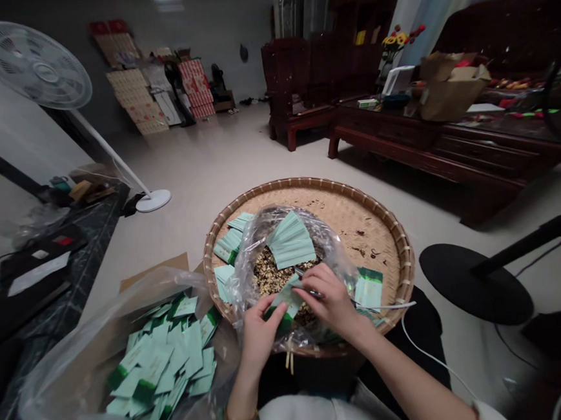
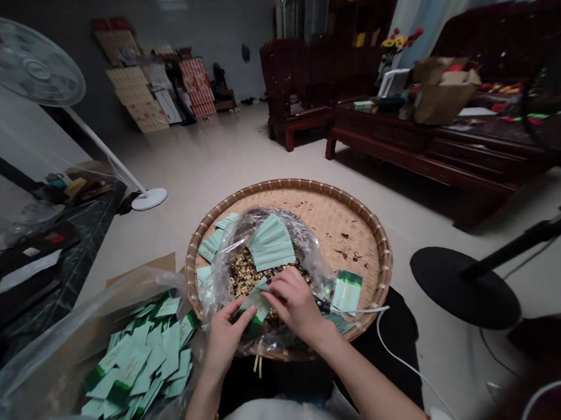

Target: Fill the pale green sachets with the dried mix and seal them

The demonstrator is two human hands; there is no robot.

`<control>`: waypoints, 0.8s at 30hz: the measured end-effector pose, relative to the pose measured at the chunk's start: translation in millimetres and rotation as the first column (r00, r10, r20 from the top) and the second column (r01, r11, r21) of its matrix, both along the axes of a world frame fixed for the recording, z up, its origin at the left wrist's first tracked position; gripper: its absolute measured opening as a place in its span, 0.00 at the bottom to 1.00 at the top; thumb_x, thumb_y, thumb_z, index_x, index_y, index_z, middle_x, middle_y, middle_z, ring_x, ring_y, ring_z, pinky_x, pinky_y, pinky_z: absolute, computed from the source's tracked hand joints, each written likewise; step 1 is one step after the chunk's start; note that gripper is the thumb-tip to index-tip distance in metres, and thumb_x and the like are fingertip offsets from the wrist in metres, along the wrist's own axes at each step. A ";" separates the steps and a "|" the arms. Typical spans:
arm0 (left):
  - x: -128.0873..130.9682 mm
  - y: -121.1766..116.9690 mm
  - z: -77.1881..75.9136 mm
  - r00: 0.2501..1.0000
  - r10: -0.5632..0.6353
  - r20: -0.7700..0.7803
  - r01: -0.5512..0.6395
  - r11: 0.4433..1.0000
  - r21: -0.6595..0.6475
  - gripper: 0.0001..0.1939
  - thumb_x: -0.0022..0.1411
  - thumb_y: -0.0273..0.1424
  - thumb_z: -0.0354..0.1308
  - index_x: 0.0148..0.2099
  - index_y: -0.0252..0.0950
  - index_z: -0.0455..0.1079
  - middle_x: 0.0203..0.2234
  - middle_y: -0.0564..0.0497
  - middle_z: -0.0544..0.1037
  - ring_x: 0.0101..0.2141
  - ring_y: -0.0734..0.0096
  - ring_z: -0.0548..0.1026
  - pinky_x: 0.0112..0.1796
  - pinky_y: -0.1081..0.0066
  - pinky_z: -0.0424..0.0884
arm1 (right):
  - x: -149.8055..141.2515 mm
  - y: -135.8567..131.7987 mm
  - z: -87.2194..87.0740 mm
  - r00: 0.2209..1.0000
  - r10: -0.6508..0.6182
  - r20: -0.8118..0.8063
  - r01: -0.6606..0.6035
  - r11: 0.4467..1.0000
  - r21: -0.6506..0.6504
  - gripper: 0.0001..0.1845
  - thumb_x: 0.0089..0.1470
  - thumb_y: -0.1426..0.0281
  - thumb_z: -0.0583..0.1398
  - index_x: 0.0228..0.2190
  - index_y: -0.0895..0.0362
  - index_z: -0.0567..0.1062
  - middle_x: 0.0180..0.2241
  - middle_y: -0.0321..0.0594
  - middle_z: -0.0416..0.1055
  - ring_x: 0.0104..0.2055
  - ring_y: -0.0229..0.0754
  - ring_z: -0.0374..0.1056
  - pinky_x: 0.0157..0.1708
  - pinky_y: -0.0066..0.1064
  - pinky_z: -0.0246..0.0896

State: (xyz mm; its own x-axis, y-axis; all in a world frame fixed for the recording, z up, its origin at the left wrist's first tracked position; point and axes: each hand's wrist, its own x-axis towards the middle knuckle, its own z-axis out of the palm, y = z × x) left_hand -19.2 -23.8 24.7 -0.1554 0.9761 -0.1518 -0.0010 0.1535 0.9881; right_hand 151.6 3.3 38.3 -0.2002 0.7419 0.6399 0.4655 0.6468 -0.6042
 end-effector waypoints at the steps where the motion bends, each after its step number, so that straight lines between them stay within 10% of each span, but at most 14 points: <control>1: -0.9 1.1 -1.5 0.996 0.068 0.052 -0.067 0.998 -0.013 0.13 0.42 0.34 0.69 0.33 0.33 0.78 0.26 0.51 0.80 0.28 0.68 0.76 0.33 0.72 0.73 | 1.5 -0.3 1.5 0.999 0.020 -0.048 -0.022 0.999 -0.039 0.07 0.57 0.71 0.57 0.29 0.55 0.74 0.27 0.41 0.70 0.33 0.43 0.64 0.33 0.35 0.63; 5: -1.7 3.4 -7.9 0.926 0.184 0.330 -0.175 0.983 -0.059 0.18 0.40 0.39 0.70 0.31 0.31 0.77 0.28 0.49 0.80 0.29 0.67 0.77 0.32 0.67 0.77 | 4.7 -4.8 2.9 0.974 0.009 -0.228 -0.088 0.937 -0.339 0.06 0.54 0.69 0.59 0.30 0.56 0.76 0.28 0.41 0.73 0.33 0.43 0.67 0.33 0.34 0.63; 9: 1.7 2.1 -10.3 0.915 0.144 0.378 -0.130 0.990 -0.062 0.18 0.41 0.38 0.70 0.33 0.30 0.77 0.34 0.47 0.81 0.31 0.67 0.78 0.34 0.68 0.79 | 2.1 -7.6 -2.1 0.890 0.063 -0.451 -0.365 0.690 -0.625 0.13 0.51 0.62 0.61 0.36 0.57 0.77 0.34 0.40 0.76 0.37 0.43 0.70 0.39 0.35 0.65; 17: 4.8 2.3 -1.6 0.908 0.086 0.411 -0.071 0.996 -0.050 0.20 0.43 0.41 0.68 0.35 0.30 0.76 0.31 0.47 0.80 0.36 0.61 0.79 0.37 0.63 0.78 | 3.6 -7.4 -7.8 0.757 0.039 -0.652 -0.572 0.523 -0.632 0.22 0.49 0.53 0.62 0.38 0.58 0.77 0.35 0.41 0.74 0.33 0.40 0.68 0.32 0.31 0.67; 21: 2.4 3.0 -7.5 0.968 0.005 0.250 0.004 0.999 -0.036 0.22 0.50 0.44 0.63 0.42 0.32 0.75 0.36 0.44 0.80 0.39 0.58 0.78 0.37 0.62 0.77 | 5.7 -8.9 -7.6 0.742 0.104 -0.662 -0.644 0.386 -0.661 0.25 0.49 0.51 0.60 0.39 0.58 0.77 0.35 0.41 0.74 0.30 0.38 0.67 0.32 0.33 0.68; 24: 0.2 0.5 -7.2 0.990 0.021 -0.137 0.000 0.988 0.152 0.21 0.57 0.40 0.58 0.50 0.35 0.71 0.44 0.42 0.78 0.46 0.56 0.75 0.44 0.58 0.73 | 8.9 -6.8 -14.2 0.821 0.112 -0.560 -0.551 0.414 -0.724 0.28 0.51 0.47 0.55 0.36 0.58 0.78 0.32 0.40 0.73 0.30 0.40 0.66 0.34 0.34 0.67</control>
